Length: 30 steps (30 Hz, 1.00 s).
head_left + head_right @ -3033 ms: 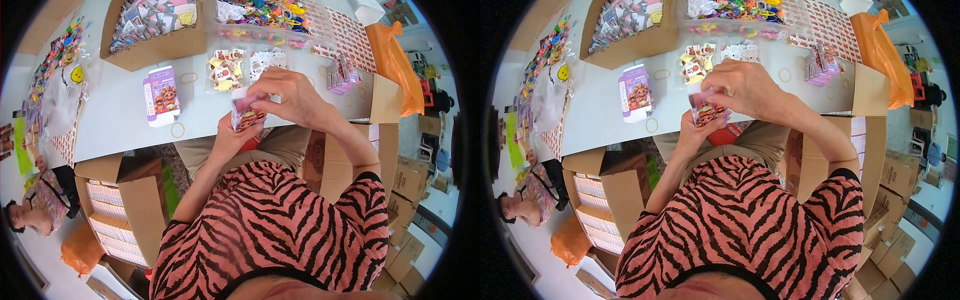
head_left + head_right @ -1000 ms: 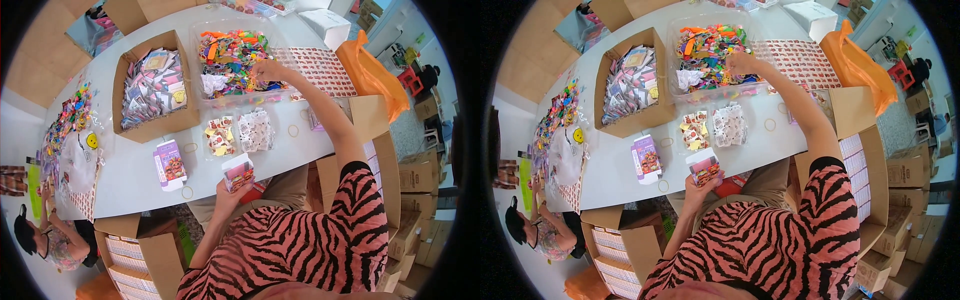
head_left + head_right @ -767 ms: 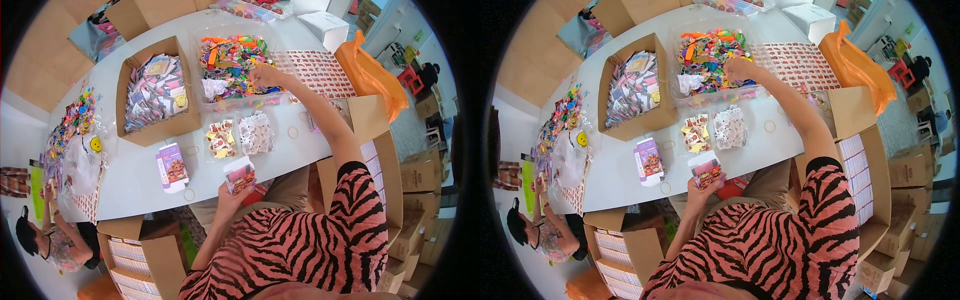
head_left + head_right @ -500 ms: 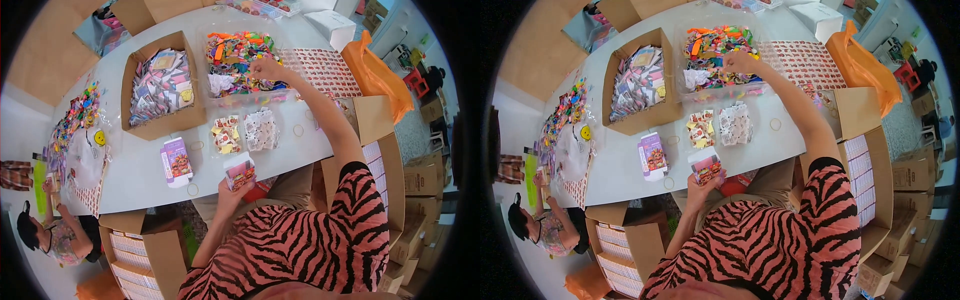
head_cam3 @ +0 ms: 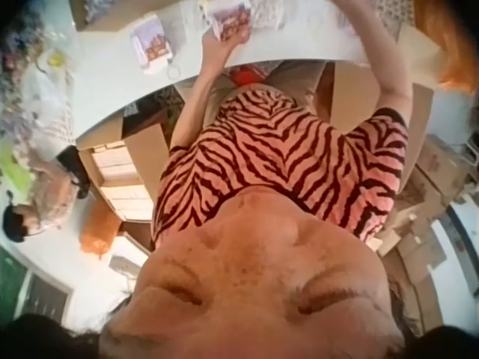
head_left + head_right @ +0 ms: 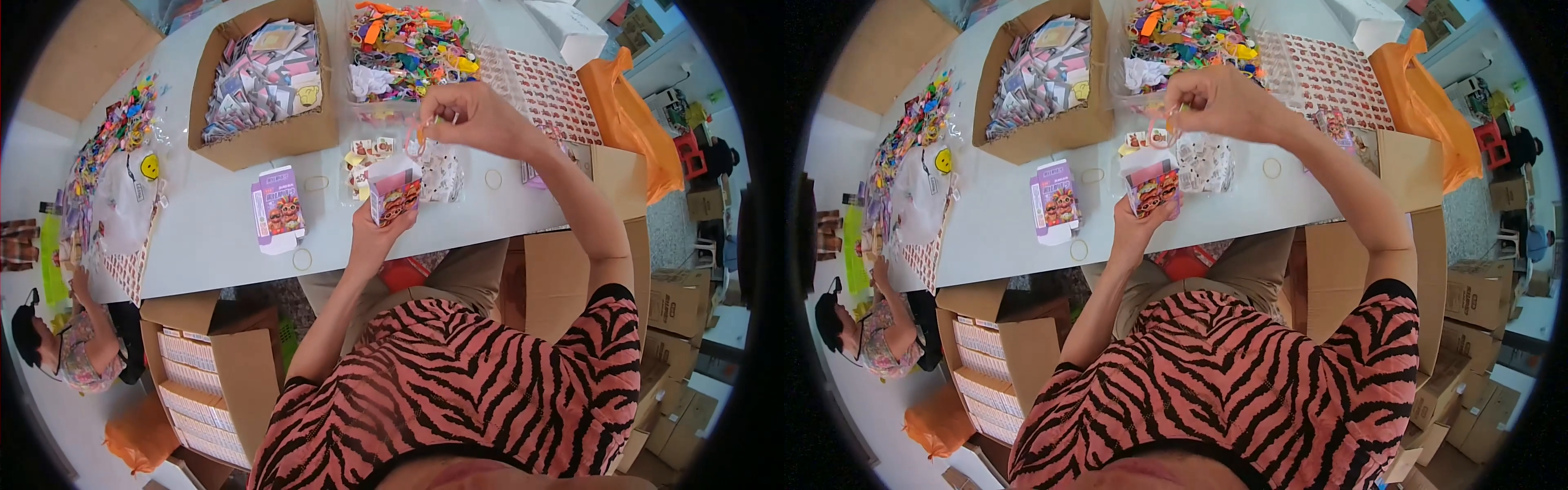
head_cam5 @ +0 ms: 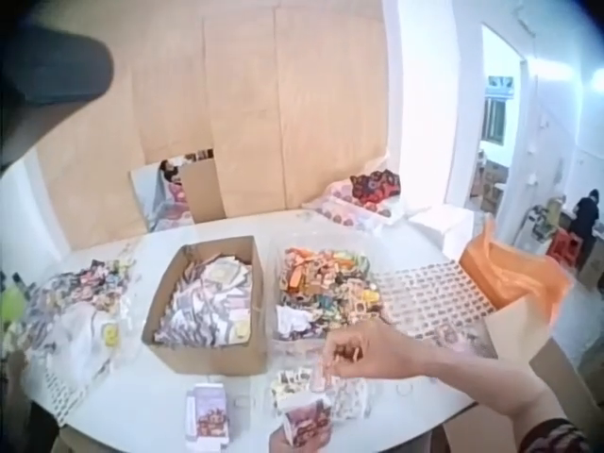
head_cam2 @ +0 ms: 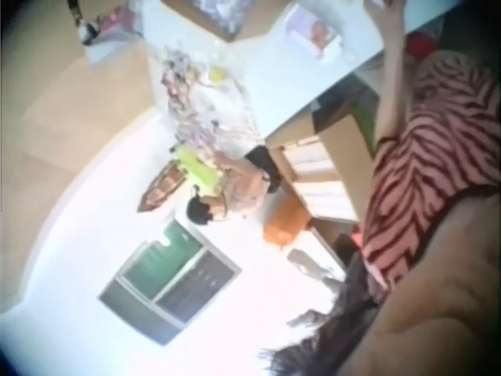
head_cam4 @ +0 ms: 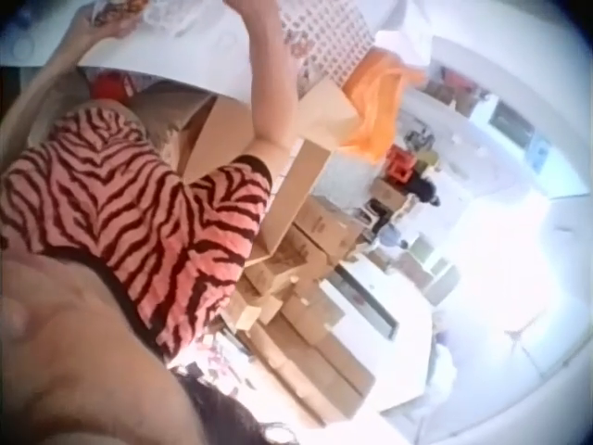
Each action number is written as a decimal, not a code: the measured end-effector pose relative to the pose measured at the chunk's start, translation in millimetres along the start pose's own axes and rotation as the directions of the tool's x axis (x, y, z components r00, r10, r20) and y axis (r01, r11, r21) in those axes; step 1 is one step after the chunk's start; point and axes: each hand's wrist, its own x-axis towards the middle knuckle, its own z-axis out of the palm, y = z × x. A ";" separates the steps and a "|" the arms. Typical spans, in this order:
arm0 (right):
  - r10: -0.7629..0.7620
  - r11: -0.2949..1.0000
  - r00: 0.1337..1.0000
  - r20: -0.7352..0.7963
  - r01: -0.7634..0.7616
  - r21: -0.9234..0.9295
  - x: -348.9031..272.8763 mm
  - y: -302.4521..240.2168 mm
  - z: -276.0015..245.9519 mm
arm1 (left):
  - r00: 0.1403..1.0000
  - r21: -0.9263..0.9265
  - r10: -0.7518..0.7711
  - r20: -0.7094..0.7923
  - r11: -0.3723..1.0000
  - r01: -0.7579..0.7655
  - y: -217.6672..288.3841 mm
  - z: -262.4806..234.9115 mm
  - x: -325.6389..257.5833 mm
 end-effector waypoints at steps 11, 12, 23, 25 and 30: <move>-0.036 0.904 0.995 0.095 0.073 -0.420 -12.3 1.7 39.1 | 0.998 0.033 0.059 -0.021 0.998 -0.059 -0.1 3.8 -6.5; -0.116 0.874 0.992 0.050 0.126 -0.469 -11.0 4.7 42.1 | 0.998 0.029 0.056 -0.020 0.998 -0.055 0.0 2.9 -5.2; -0.361 0.805 0.929 0.087 0.357 -0.474 -5.8 -0.4 59.1 | 1.000 -0.083 -0.002 -0.013 0.997 0.001 11.9 -1.6 -10.0; -0.355 0.816 0.932 0.070 0.346 -0.462 -13.0 -1.7 59.5 | 0.998 -0.122 0.065 -0.001 0.990 -0.064 9.5 1.2 -9.5; -0.291 0.804 0.937 0.195 0.350 -0.481 -15.1 -22.5 60.8 | 0.985 0.009 0.172 -0.015 0.985 -0.172 16.5 3.2 -13.8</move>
